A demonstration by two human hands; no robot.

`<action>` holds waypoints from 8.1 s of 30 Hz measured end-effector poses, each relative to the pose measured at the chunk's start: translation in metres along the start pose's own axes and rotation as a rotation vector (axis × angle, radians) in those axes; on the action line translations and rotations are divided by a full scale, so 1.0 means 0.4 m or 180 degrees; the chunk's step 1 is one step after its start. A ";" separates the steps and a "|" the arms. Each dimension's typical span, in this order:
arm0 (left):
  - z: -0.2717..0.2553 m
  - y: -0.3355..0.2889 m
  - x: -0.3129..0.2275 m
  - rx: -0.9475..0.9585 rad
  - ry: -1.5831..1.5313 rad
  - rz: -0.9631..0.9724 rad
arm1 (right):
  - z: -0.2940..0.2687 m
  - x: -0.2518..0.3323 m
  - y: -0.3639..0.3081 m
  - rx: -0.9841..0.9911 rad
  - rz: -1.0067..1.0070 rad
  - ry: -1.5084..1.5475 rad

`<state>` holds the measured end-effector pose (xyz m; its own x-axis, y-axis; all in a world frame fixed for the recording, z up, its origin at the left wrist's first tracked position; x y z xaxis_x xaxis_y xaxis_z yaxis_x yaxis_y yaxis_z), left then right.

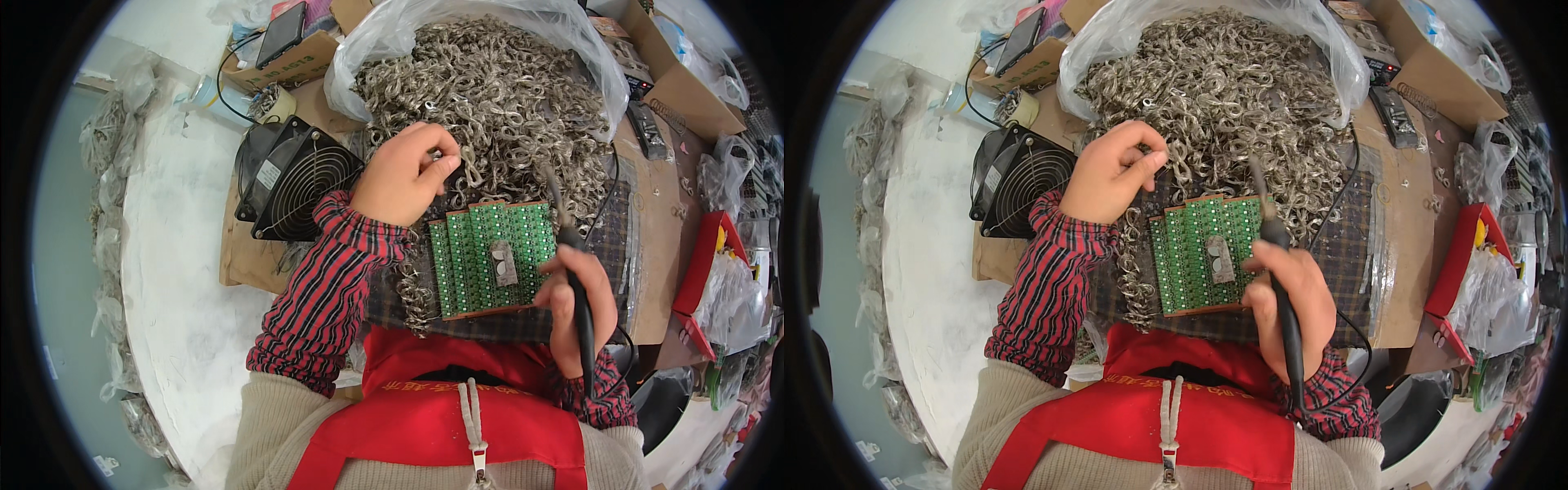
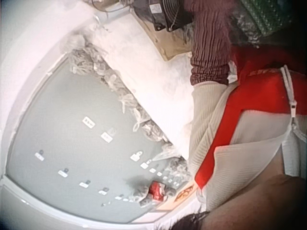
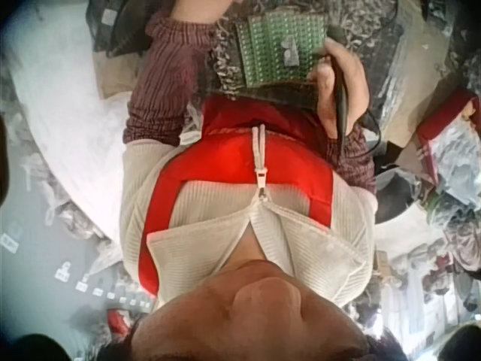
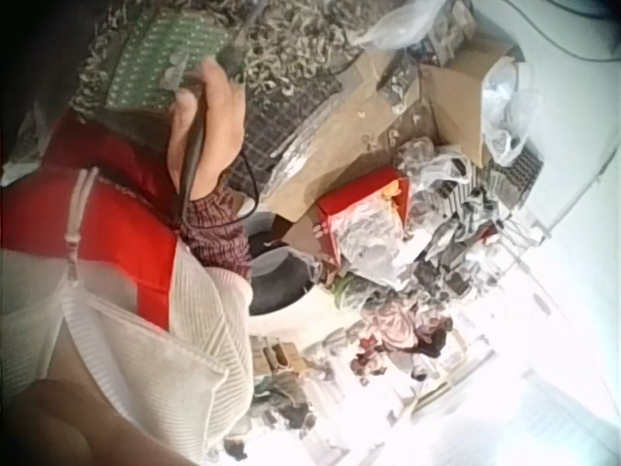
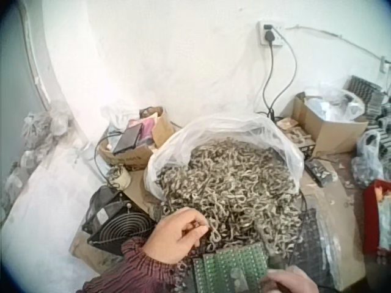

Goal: The person uses a soldering iron to attach small metal components to a green circuit board. They repeatedly pick up components, position them on the board, and apply solder with the iron. The workspace contains a pile of similar components and a cooling fan.

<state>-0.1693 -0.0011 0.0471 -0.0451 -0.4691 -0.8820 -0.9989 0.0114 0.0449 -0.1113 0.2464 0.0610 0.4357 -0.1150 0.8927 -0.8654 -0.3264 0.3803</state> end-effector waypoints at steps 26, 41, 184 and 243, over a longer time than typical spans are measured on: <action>0.132 0.058 -0.022 0.0185 -0.0565 -0.0101 | 0.005 -0.059 0.188 -0.1105 -0.0234 0.0610; 0.102 -0.034 -0.116 0.0082 -0.2130 0.0130 | 0.024 0.029 0.163 -0.0767 -0.0760 -0.0247; 0.149 -0.179 -0.022 0.0296 -0.0038 0.0051 | 0.041 -0.060 -0.011 -0.0280 0.0263 -0.0217; 0.038 -0.127 0.106 0.0327 0.0429 -0.0167 | 0.151 -0.004 0.024 0.0604 -0.0465 -0.0784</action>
<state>-0.1208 -0.0083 0.0005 0.0022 -0.5855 -0.8107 -0.9960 0.0708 -0.0538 -0.1054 0.1868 0.0485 0.6185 -0.2696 0.7381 -0.7379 -0.5223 0.4275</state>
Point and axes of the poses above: each hand's wrist, its own y-axis towards the middle knuckle, its own z-axis out of the palm, x = y × z, the point moved 8 cm from there along y, towards the middle knuckle, and after that the axes turned 3 degrees about z, right-handed, at the moved point
